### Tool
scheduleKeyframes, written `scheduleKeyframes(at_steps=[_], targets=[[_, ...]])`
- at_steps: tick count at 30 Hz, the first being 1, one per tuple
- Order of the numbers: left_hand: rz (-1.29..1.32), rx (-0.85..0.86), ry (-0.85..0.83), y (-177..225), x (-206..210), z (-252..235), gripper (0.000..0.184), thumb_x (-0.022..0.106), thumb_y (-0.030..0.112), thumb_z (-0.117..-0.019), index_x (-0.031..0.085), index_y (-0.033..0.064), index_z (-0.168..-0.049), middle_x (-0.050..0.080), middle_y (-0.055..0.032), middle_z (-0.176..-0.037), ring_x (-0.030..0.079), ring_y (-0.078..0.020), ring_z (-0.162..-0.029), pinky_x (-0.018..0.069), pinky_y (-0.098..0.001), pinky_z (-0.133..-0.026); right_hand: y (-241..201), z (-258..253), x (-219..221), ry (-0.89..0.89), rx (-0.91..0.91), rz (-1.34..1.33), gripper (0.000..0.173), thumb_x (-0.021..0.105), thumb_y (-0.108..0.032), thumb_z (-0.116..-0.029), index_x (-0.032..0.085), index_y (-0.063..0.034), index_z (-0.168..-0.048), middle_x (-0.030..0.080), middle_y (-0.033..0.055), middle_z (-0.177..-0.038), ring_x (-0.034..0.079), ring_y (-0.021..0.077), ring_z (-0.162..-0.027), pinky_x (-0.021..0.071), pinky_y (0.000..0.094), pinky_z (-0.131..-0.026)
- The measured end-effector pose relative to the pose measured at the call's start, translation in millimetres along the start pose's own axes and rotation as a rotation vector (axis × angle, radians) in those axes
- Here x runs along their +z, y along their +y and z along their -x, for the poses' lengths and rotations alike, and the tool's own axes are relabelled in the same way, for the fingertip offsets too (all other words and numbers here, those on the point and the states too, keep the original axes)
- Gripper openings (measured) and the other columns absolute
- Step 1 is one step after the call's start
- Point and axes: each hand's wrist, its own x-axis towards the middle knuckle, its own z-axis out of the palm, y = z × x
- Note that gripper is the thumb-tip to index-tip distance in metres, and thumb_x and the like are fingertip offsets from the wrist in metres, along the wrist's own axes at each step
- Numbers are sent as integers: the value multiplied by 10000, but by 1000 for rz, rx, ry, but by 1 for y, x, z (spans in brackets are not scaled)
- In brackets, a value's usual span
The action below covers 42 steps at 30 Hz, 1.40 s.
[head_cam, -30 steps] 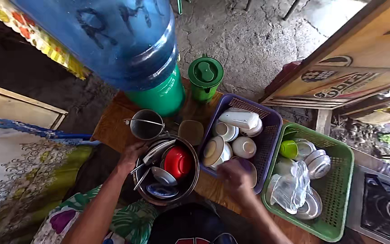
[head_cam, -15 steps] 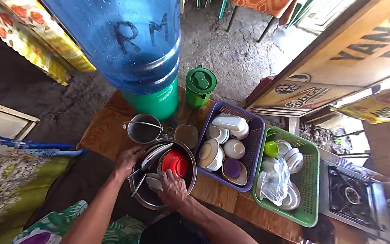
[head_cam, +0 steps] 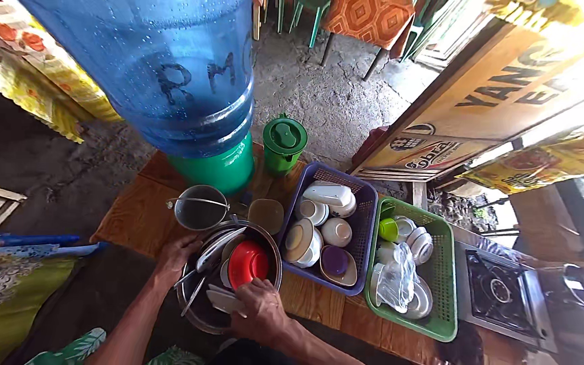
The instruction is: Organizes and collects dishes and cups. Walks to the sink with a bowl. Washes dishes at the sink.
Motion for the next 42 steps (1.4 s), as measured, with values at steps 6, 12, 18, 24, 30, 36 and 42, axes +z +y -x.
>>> scheduleKeyframes(at_steps=[6,12,18,24,30,36,42], targets=[[16,0,9,0,2,1,176,649,26,-967,725,-12,-1122,747,-91,-1007,702,-124,-881,589,-316,-818,25,37,-111,357,408,-346,295,797,-230,-829,707,-49,-1044,731,35,-918,718,127,-839,623,358,-781],[5,-24,26,0,2,1,186,648,30,-972,719,-15,-1138,743,-94,-1031,694,-113,-890,579,-304,-826,116,65,-199,734,696,-179,293,751,-207,-863,690,-12,-1072,713,81,-874,703,159,-807,596,411,-756],[-12,-18,18,1,1,0,192,654,47,-971,726,-2,-1141,749,-93,-1045,704,-125,-910,585,-314,-832,181,58,-272,459,851,83,429,741,-336,-896,678,-30,-1190,709,187,-1059,682,329,-1024,515,590,-919],[0,-39,24,1,2,1,184,625,31,-982,713,-12,-1138,741,-87,-1015,696,-111,-881,583,-303,-819,207,6,-314,-304,221,768,207,672,-195,-951,733,-124,-1136,728,107,-1101,651,338,-1105,473,546,-984],[-28,-30,9,1,0,-3,190,641,44,-977,715,-2,-1146,739,-85,-1044,693,-116,-911,578,-309,-839,244,-47,-301,-579,-163,1042,181,617,-13,-962,770,-106,-991,732,93,-1019,636,342,-1116,456,543,-1000],[-76,-14,36,-2,-3,-4,195,675,74,-962,726,14,-1140,737,-86,-1080,688,-118,-969,567,-328,-895,262,-70,-278,-591,-118,1093,219,615,-14,-969,778,-115,-1075,721,136,-1152,600,381,-1225,318,623,-1150],[-39,8,17,-7,-5,-4,194,676,76,-960,739,25,-1136,746,-83,-1084,699,-131,-985,573,-338,-906,245,-55,-274,-181,33,903,411,667,22,-924,679,-102,-1316,624,236,-1322,549,433,-1302,340,633,-1154]])
